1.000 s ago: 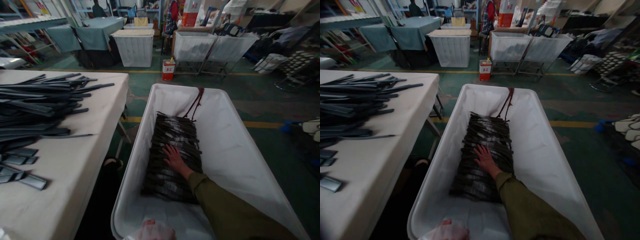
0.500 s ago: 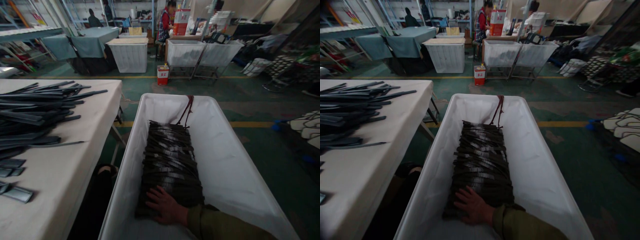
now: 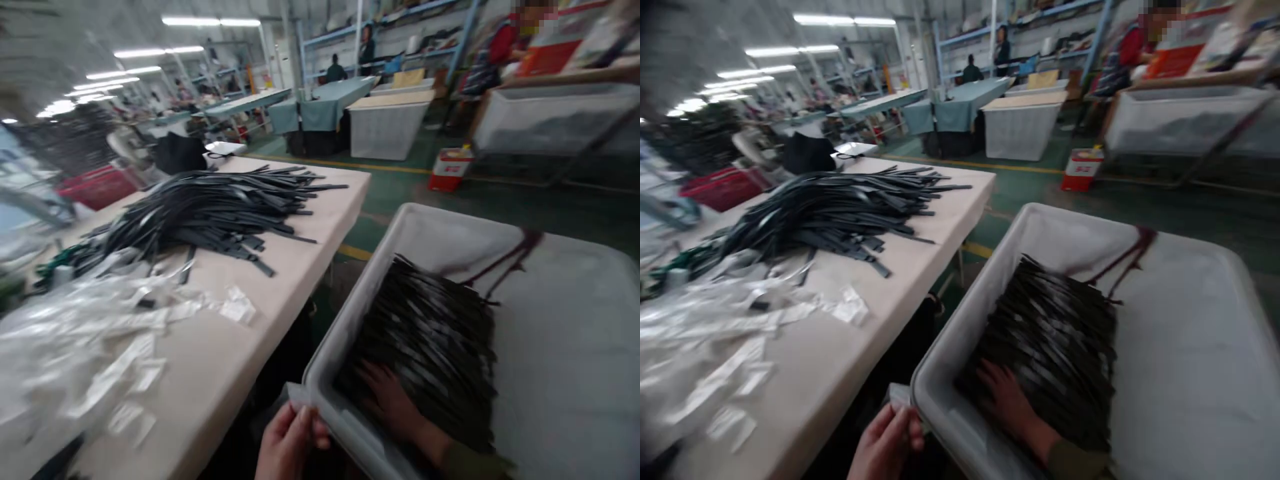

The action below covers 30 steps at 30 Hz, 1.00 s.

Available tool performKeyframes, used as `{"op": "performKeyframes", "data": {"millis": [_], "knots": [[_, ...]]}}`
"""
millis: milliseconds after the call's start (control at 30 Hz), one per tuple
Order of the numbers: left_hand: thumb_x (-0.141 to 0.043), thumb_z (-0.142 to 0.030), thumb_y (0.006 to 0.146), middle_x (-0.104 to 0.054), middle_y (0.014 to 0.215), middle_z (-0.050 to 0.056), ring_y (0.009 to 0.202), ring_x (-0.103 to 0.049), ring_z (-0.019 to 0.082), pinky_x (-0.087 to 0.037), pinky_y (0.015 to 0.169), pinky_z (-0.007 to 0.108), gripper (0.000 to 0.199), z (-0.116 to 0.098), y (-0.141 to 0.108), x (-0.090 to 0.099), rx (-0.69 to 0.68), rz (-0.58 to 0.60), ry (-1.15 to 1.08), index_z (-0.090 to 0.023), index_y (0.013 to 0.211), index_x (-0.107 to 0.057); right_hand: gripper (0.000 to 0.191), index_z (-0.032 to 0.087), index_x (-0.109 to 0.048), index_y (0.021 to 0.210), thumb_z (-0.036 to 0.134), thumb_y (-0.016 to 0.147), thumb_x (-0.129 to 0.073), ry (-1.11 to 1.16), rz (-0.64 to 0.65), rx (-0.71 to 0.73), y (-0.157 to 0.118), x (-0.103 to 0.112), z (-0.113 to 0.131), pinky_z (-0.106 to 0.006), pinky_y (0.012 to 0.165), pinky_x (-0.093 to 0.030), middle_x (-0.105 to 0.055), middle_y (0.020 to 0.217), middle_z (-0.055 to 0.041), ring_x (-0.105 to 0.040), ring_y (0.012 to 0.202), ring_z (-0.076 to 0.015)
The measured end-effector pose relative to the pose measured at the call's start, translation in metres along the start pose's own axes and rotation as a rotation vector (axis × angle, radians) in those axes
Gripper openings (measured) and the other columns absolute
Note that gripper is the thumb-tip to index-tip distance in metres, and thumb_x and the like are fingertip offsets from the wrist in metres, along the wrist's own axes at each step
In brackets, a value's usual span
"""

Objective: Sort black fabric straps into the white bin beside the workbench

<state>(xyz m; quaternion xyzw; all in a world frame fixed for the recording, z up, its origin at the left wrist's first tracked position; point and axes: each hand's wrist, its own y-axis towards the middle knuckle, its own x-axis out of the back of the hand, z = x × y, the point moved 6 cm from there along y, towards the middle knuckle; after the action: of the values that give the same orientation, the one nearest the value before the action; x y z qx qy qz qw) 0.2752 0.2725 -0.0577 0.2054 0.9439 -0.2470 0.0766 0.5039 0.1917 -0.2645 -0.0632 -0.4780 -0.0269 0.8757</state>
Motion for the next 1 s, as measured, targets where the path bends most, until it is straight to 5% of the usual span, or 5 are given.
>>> {"op": "performKeyframes", "data": {"millis": [167,300,433,533,1000], "knots": [[-0.091,-0.037,0.058,-0.067,0.063,0.001,0.056,-0.062,0.008,-0.047,0.058,0.016,0.041,-0.026,-0.028,0.057,0.060,-0.212,-0.497,-0.011,0.079,-0.068,0.037,0.029,-0.064,0.113,0.048,0.088,-0.046,0.241,-0.398,-0.163,0.008,0.120,0.014,-0.052,0.102,-0.047,-0.066,0.121,-0.0124,-0.063,0.112,-0.0317],[-0.089,-0.042,0.061,-0.066,0.058,0.001,0.051,-0.058,0.008,-0.045,0.054,0.018,0.040,-0.041,-0.054,0.072,-0.026,-0.200,-0.449,-0.012,0.076,-0.068,0.032,0.025,-0.067,0.096,0.052,0.088,-0.053,0.446,-0.346,-0.077,0.007,0.196,0.127,-0.039,0.088,-0.051,-0.070,0.096,-0.0073,-0.066,0.092,-0.0261],[-0.080,-0.048,0.071,-0.067,0.059,0.002,0.053,-0.059,0.011,-0.045,0.057,0.021,0.037,-0.043,-0.070,0.066,-0.138,-0.070,-0.280,-0.014,0.081,-0.068,0.050,0.018,-0.069,0.092,0.060,0.095,-0.040,0.782,0.297,0.127,0.011,0.162,0.274,-0.031,0.080,-0.049,-0.068,0.089,-0.0060,-0.063,0.087,-0.0213],[-0.077,-0.047,0.075,-0.066,0.060,0.003,0.055,-0.058,0.011,-0.045,0.058,0.023,0.034,-0.040,-0.080,0.061,-0.201,0.028,-0.233,-0.014,0.081,-0.069,0.058,0.014,-0.065,0.080,0.067,0.090,-0.045,1.027,0.631,0.143,0.016,0.118,0.336,-0.026,0.060,-0.045,-0.059,0.064,-0.0011,-0.056,0.059,-0.0141],[-0.081,-0.060,0.062,-0.063,0.065,0.005,0.064,-0.051,0.013,-0.040,0.065,0.026,0.049,0.017,-0.058,0.099,-0.121,-0.029,-0.110,-0.012,0.071,-0.073,0.016,0.014,-0.068,0.068,0.019,0.077,-0.056,0.727,0.445,0.232,0.062,0.113,0.364,-0.021,0.058,-0.038,-0.059,0.067,0.0012,-0.052,0.063,-0.0115]]}}
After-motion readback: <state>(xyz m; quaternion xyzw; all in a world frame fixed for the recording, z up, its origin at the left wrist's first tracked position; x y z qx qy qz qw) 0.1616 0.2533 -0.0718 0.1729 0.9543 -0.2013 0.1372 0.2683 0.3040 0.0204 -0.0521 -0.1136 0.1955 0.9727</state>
